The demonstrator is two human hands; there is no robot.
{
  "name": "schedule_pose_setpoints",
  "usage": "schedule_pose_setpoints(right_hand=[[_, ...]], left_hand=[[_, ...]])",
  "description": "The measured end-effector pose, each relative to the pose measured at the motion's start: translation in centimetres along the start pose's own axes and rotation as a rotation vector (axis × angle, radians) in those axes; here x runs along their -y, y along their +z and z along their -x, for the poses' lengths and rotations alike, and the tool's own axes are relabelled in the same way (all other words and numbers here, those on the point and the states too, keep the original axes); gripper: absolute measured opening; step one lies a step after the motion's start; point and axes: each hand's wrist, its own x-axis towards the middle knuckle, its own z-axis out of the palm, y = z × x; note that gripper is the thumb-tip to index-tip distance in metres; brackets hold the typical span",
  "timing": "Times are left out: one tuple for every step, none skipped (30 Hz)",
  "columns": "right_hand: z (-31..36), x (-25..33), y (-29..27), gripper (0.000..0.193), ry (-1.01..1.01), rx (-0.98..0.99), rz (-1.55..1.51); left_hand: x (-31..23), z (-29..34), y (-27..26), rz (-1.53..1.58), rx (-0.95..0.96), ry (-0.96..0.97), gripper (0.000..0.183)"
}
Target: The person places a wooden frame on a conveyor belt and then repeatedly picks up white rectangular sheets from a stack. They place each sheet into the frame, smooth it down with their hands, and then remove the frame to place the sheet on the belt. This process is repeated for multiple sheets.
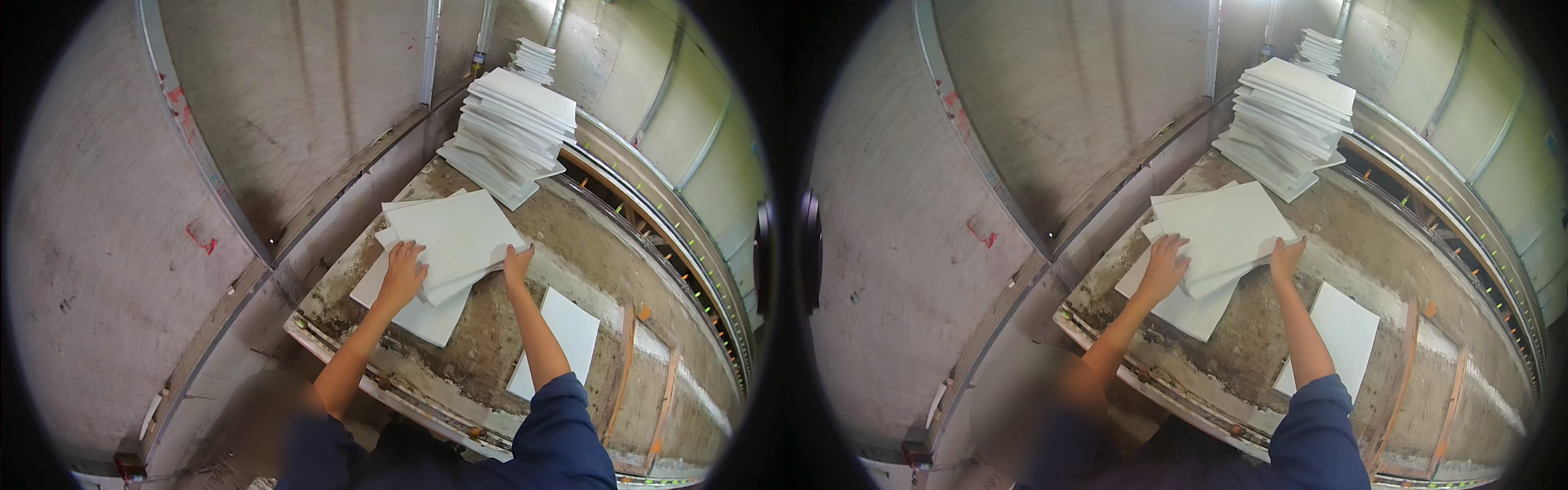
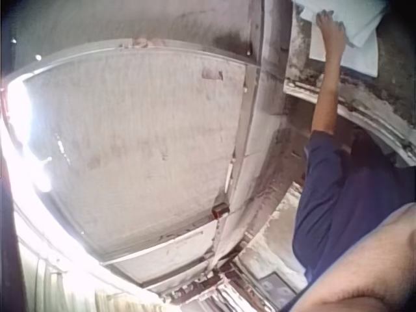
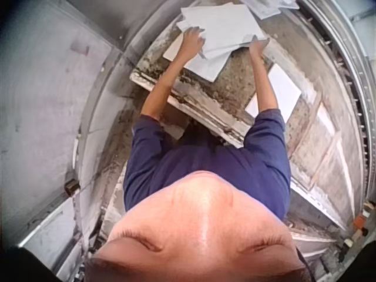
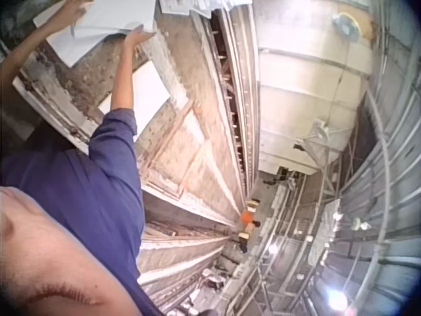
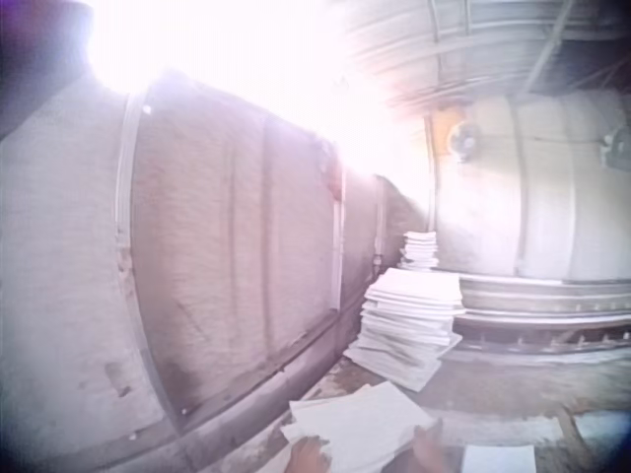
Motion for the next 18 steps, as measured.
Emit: schedule_pose_setpoints(right_hand=[[-0.5,-0.1,-0.3,0.066,0.026,-0.024,0.023],[-1.1,-0.3,-0.8,0.066,0.052,-0.049,0.046],[-0.8,0.7,-0.4,0.065,0.025,-0.048,0.068],[0.0,2.6,-0.2,0.065,-0.002,-0.043,0.094],[0.8,4.3,-0.4,0.065,-0.028,-0.043,0.125],[1.0,5.3,-0.5,0.065,-0.085,-0.065,0.023],[1.1,6.3,-0.6,0.066,-0.144,-0.089,-0.077],[1.3,7.3,-0.8,0.067,-0.203,-0.112,-0.178],[1.9,9.0,-0.8,0.067,-0.222,-0.121,-0.217],[2.6,11.3,-1.0,0.068,-0.245,-0.131,-0.258],[2.9,13.0,-1.9,0.069,-0.272,-0.145,-0.299],[2.8,14.1,-3.3,0.069,-0.311,-0.144,-0.325],[2.4,15.2,-4.6,0.07,-0.353,-0.152,-0.354],[2.1,16.2,-6.1,0.07,-0.394,-0.16,-0.381],[1.9,17.2,-8.0,0.069,-0.4,-0.141,-0.464],[1.7,18.3,-10.5,0.068,-0.411,-0.121,-0.537],[1.5,18.8,-12.9,0.067,-0.42,-0.096,-0.604],[1.1,18.7,-15.3,0.062,-0.447,-0.122,-0.586]], left_hand=[[-0.5,0.0,0.0,-0.069,0.064,0.024,0.034],[-1.0,-0.1,0.1,-0.136,0.127,0.05,0.036],[-0.9,0.0,-0.5,-0.148,0.124,0.042,0.038],[-0.6,0.2,-1.0,-0.159,0.122,0.028,0.04],[-0.5,0.4,-1.1,-0.164,0.122,0.017,0.043],[-0.6,0.4,-1.0,-0.161,0.105,0.03,0.044],[-0.7,0.4,-0.8,-0.157,0.087,0.043,0.045],[-0.9,0.4,-0.6,-0.153,0.069,0.055,0.047],[-0.8,0.5,-0.5,-0.13,0.078,0.046,0.047],[-0.7,0.4,-0.5,-0.107,0.083,0.038,0.048],[-0.7,0.2,-0.5,-0.082,0.087,0.036,0.048],[-1.2,0.1,-0.8,-0.033,0.052,0.021,0.048],[-1.8,-0.3,-1.2,0.017,0.018,0.014,0.047],[-2.5,-0.7,-1.7,0.068,-0.013,0.008,0.046],[-3.6,-1.4,-2.6,0.053,-0.059,0.035,0.046],[-5.4,-2.0,-3.8,0.048,-0.106,0.06,0.045],[-7.5,-2.3,-4.4,0.048,-0.15,0.076,0.044],[-9.8,-2.6,-4.7,0.118,-0.141,0.103,0.044]])
